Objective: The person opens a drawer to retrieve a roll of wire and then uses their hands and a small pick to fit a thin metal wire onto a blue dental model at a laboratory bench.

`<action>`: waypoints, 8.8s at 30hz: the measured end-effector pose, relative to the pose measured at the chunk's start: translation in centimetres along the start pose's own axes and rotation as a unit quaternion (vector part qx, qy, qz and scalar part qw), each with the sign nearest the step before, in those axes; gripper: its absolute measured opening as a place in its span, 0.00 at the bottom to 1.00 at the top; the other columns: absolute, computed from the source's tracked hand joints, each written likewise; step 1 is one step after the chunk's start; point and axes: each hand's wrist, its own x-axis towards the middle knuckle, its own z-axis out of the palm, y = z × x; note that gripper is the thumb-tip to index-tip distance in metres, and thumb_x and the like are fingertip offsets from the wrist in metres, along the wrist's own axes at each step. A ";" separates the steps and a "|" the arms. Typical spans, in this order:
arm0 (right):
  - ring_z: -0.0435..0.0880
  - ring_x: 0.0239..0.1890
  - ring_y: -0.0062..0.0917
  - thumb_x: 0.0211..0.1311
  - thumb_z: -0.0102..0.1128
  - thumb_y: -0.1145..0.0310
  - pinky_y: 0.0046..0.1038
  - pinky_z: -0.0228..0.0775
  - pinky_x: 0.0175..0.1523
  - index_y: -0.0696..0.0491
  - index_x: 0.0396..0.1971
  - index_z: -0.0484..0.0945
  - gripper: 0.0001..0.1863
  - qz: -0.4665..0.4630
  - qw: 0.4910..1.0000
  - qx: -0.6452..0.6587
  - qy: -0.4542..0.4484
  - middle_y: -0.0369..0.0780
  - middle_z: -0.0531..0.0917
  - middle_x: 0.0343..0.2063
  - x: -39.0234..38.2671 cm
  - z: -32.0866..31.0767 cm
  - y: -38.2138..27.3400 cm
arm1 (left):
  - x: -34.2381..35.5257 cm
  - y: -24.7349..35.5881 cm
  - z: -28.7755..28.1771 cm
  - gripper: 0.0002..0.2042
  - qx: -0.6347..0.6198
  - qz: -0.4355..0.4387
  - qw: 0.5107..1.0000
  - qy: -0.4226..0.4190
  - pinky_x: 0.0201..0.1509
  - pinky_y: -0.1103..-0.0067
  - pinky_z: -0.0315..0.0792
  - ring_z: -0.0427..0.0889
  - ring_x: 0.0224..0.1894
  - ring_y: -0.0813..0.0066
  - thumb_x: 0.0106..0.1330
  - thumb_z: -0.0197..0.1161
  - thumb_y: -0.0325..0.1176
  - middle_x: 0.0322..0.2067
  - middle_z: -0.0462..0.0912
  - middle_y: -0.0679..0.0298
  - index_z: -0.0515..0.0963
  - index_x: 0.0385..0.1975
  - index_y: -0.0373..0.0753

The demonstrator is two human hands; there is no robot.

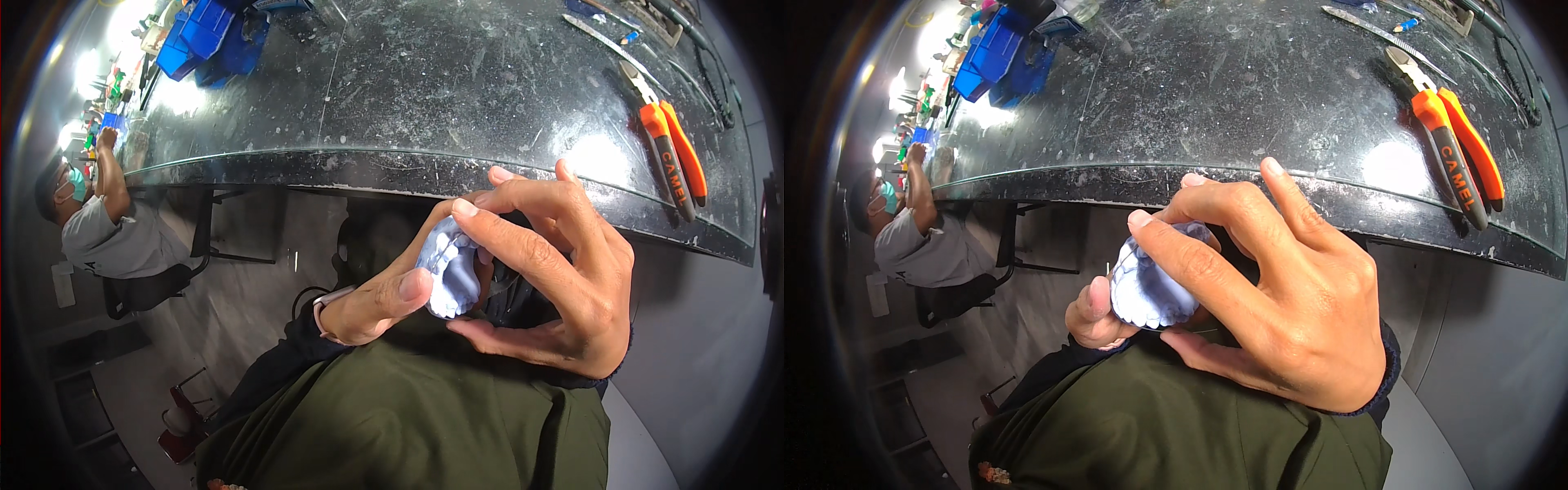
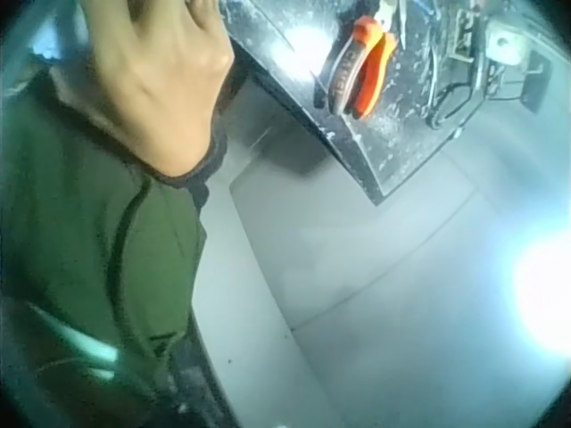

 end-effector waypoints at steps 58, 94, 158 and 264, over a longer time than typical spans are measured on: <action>0.80 0.41 0.35 0.30 0.71 0.46 0.46 0.21 0.66 0.53 0.32 0.81 0.30 -0.039 0.993 -0.030 0.107 0.40 0.79 0.25 0.3 2.1 0.1 | 0.2 0.2 -0.4 0.40 0.028 0.020 0.999 -0.030 0.59 0.73 0.48 0.52 0.57 0.70 0.59 0.43 0.55 0.55 0.51 0.57 0.39 0.62 0.33; 0.81 0.37 0.37 0.24 0.70 0.44 0.42 0.16 0.67 0.52 0.30 0.82 0.31 -0.049 0.989 -0.056 0.129 0.38 0.76 0.21 0.7 2.2 0.6 | -0.4 -0.5 0.0 0.44 -0.059 -0.021 0.998 0.001 0.52 0.75 0.55 0.60 0.50 0.73 0.52 0.45 0.55 0.49 0.58 0.60 0.33 0.63 0.37; 0.82 0.34 0.35 0.33 0.68 0.48 0.45 0.13 0.66 0.53 0.25 0.81 0.23 -0.069 0.983 -0.060 0.158 0.36 0.78 0.18 0.8 3.0 0.2 | -0.7 0.5 1.0 0.36 -0.127 -0.046 0.987 0.086 0.58 0.75 0.57 0.64 0.55 0.72 0.50 0.51 0.50 0.54 0.64 0.59 0.56 0.57 0.34; 0.80 0.27 0.28 0.40 0.55 0.56 0.51 0.25 0.67 0.70 0.51 0.40 0.46 -0.032 0.855 -0.170 0.488 0.29 0.70 0.14 1.9 9.5 -1.5 | -0.1 1.2 0.3 0.44 -0.199 -0.048 0.976 -0.077 0.55 0.75 0.52 0.60 0.55 0.73 0.47 0.54 0.45 0.56 0.54 0.58 0.39 0.63 0.39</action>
